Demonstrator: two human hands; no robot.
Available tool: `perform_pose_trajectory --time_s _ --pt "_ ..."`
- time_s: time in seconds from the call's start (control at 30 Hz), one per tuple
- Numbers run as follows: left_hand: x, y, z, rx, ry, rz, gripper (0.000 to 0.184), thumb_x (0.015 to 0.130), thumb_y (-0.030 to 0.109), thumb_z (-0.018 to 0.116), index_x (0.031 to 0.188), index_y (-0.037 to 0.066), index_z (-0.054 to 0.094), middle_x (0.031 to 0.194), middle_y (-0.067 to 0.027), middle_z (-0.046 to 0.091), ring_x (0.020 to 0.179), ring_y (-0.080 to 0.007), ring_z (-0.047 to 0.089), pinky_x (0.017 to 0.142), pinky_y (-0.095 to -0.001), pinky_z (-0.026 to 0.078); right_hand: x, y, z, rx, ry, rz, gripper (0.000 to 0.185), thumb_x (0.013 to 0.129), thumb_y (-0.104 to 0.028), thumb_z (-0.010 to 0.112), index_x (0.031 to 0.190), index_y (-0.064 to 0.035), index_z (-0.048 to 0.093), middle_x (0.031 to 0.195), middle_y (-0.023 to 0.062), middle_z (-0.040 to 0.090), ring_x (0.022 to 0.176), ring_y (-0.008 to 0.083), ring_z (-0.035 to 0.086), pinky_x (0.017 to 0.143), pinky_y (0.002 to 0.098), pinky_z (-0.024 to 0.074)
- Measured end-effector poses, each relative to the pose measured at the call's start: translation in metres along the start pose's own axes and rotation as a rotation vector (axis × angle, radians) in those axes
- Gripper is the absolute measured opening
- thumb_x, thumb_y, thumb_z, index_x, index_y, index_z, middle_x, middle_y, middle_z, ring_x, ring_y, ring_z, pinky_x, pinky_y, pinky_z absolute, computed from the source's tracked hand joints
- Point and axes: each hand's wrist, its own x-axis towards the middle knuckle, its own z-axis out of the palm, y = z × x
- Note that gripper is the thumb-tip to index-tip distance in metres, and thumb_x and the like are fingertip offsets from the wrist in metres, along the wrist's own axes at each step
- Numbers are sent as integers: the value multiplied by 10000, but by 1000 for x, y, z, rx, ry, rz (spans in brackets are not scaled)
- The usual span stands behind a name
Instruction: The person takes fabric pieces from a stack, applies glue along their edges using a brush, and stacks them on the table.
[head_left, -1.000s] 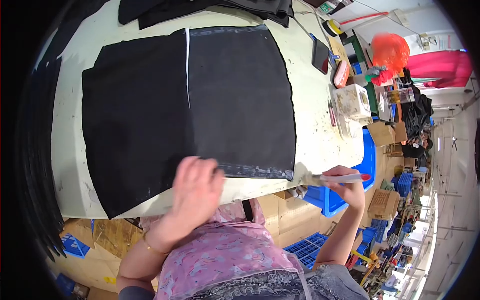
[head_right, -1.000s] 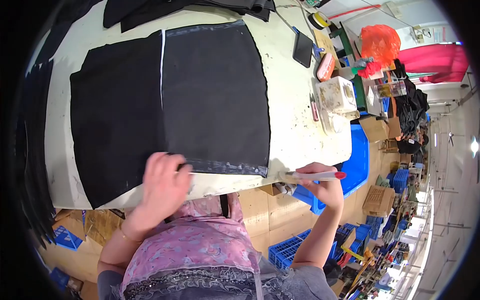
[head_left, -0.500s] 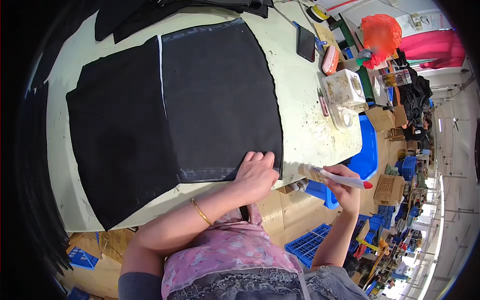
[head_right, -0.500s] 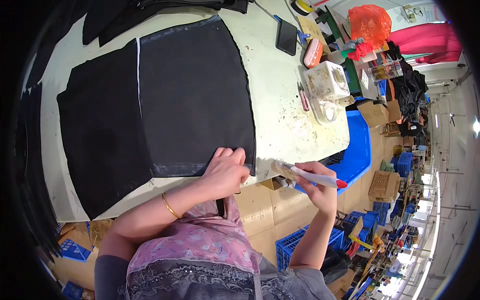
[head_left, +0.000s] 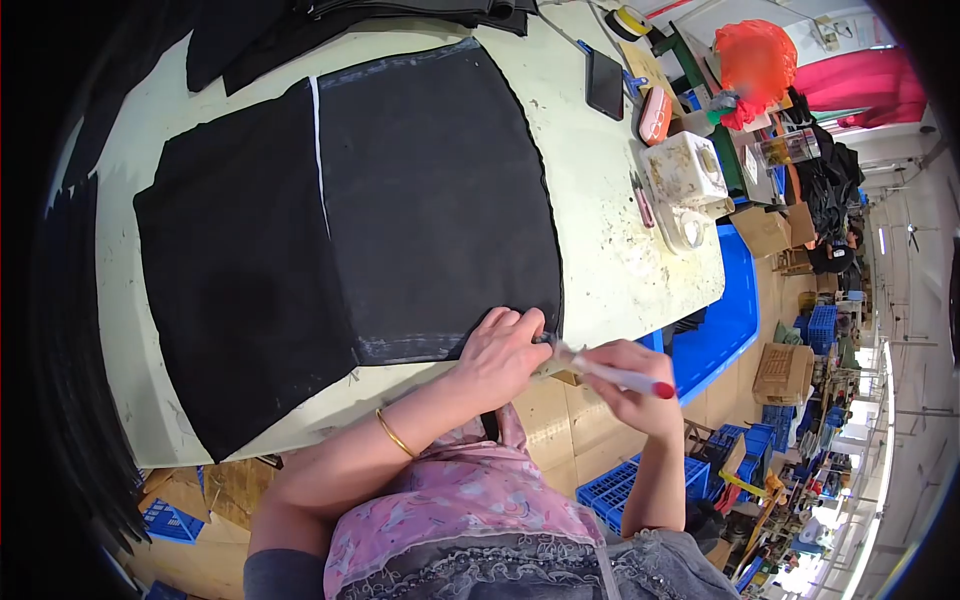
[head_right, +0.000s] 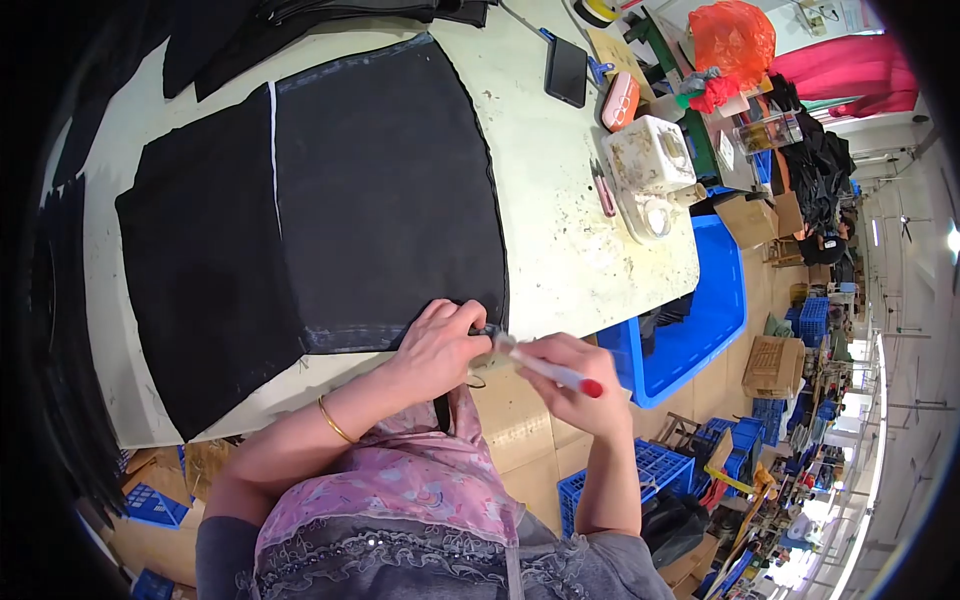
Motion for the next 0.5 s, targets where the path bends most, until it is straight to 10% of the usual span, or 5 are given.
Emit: perform_pose_trajectory --time_s 0.23,0.4,0.5 --pt "-40 -23 -94 -15 171 -127 233 762 57 612 980 104 677 1179 -73 567 940 -263 585 886 -344 460 13 19 -2 190 -179 -34 126 713 23 692 838 15 694 806 108 660 632 205 567 596 279 455" --pt "-164 -93 -247 924 880 -1097 232 818 189 635 986 30 632 1047 -106 604 780 -299 629 696 -402 521 72 72 -8 690 115 216 187 822 -131 574 929 20 602 800 129 625 648 180 548 534 259 444" --pt "-178 -101 -264 122 512 -1232 318 820 262 662 836 -51 611 765 -134 625 645 -263 584 590 -357 490 146 69 30 299 161 536 148 829 -129 591 880 9 578 732 109 598 506 149 500 413 255 395"
